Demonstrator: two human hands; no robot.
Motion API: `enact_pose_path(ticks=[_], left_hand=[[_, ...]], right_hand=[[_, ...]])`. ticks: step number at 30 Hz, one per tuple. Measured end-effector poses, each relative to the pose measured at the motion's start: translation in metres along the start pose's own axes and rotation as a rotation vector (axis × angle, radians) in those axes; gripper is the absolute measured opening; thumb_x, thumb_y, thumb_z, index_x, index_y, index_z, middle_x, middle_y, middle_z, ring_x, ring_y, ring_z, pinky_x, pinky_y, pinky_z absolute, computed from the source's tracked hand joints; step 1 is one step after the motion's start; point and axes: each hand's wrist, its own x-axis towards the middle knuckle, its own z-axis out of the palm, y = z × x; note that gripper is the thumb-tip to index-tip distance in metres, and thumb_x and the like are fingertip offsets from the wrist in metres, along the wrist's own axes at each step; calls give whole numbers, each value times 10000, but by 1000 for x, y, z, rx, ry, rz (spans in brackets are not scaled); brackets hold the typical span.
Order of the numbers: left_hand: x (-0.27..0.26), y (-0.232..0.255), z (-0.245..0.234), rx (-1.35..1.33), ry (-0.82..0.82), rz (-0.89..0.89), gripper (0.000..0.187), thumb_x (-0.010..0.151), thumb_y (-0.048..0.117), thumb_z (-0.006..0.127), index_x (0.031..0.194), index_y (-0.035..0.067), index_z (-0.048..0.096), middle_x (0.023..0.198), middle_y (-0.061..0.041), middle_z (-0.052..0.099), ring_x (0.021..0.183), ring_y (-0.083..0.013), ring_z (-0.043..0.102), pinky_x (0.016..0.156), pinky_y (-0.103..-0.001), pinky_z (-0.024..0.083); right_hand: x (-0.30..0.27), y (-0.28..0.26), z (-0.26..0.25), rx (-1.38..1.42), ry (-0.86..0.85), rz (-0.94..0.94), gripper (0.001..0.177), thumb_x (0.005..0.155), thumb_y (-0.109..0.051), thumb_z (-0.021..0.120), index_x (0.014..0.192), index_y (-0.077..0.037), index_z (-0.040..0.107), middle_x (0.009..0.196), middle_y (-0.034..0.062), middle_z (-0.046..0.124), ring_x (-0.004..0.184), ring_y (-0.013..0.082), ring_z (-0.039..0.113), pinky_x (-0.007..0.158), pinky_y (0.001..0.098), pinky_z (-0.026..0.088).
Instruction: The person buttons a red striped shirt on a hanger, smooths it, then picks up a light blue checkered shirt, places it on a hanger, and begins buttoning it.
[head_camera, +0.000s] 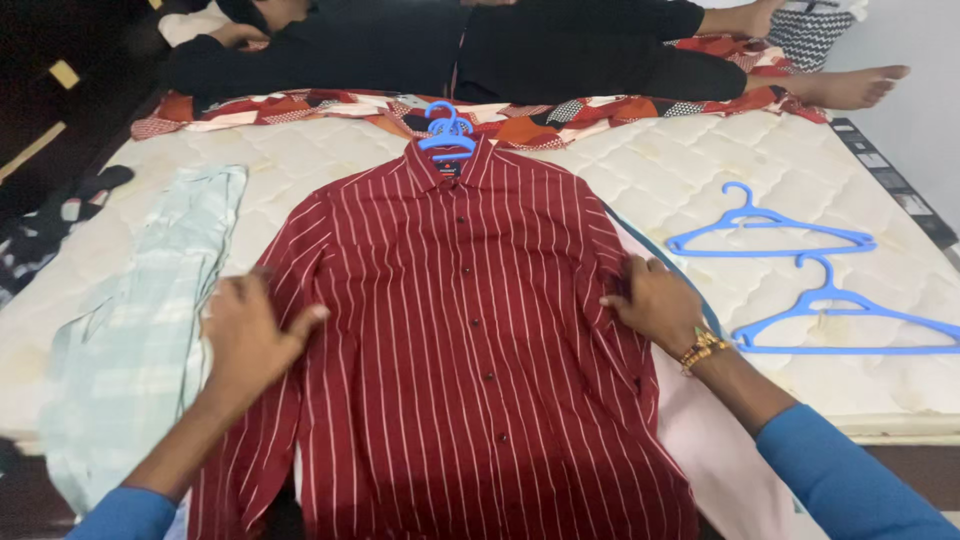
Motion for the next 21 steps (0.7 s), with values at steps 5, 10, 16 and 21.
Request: enact_pose_path(ticks=[5,10,16,21], left_hand=[[-32,-11,8,410,-48,476,632,931,515,565,1525,353,418,1585,-85,333,1391,-324,360,1056,-548,369],[-40,-19,12,381,2,264,611,857,311,608,1457,357,504,1624,-59,319,1474,-306,314,1114,-550,343],[-50,56,18,184,-103,491,989,874,808,492,1595,198,200,1681,-125,83,1544,-352,92,1224,-565,124],[-64,51,1,631,-522,434,1421,637,988,572,1652,268,-116,1717,-94,-112,1570,-300,-85,1261,-509,18]], right_hand=[[-10,40,18,-15,-17,47,214,989,-208,581,1127,-49,619,1053,212,736,961,427,721,805,539,569],[-37,29,0,-13,212,29,275,1005,-295,591,1149,-62,617,1179,198,687,1033,401,681,819,496,565],[-74,-59,-8,-102,-172,-400,1064,774,-745,746,1545,-240,216,1640,167,134,1495,435,100,1147,711,158],[-92,-56,-14,-630,-541,-278,1527,582,-850,783,1663,-321,-155,1737,69,-106,1574,354,-85,1174,734,59]])
